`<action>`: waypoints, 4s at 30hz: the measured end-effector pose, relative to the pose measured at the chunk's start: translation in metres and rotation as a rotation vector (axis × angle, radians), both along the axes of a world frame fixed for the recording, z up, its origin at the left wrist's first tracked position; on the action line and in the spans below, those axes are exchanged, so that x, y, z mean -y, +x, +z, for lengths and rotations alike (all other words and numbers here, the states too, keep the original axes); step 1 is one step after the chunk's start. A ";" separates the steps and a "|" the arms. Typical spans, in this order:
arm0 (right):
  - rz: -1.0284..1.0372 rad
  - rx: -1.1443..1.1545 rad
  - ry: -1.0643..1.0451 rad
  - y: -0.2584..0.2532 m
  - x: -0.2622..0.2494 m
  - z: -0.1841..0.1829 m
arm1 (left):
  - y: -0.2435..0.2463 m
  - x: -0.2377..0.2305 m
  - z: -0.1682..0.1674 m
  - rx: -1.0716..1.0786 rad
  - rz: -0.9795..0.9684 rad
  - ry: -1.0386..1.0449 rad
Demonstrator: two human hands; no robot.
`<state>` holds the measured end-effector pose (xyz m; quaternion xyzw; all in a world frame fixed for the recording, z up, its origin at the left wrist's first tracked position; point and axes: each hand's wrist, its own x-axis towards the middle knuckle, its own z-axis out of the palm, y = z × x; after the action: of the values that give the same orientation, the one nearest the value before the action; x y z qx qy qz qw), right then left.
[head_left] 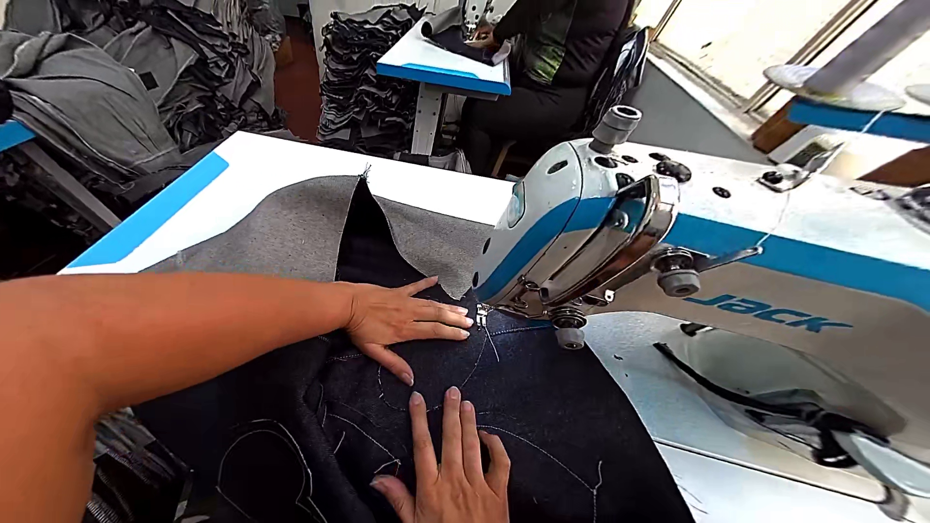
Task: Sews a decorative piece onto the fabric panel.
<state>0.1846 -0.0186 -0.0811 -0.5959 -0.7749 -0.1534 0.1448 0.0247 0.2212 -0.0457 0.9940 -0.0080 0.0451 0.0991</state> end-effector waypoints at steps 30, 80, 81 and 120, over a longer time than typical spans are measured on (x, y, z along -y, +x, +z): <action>0.051 -0.010 -0.155 0.017 -0.013 0.014 | 0.001 -0.011 -0.004 0.076 -0.023 -0.001; 0.097 -0.075 -0.183 0.026 -0.018 0.018 | 0.002 -0.007 -0.005 0.108 0.016 -0.036; 0.096 -0.075 -0.182 0.026 -0.018 0.018 | 0.002 -0.007 -0.004 0.105 0.016 -0.034; 0.186 -0.123 -0.084 0.065 -0.047 0.011 | 0.009 0.006 -0.002 0.068 0.272 -0.001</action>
<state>0.2500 0.0287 -0.0705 -0.5351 -0.8223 -0.0697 0.1805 0.0336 0.2156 -0.0477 0.9838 0.1233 0.0917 0.0923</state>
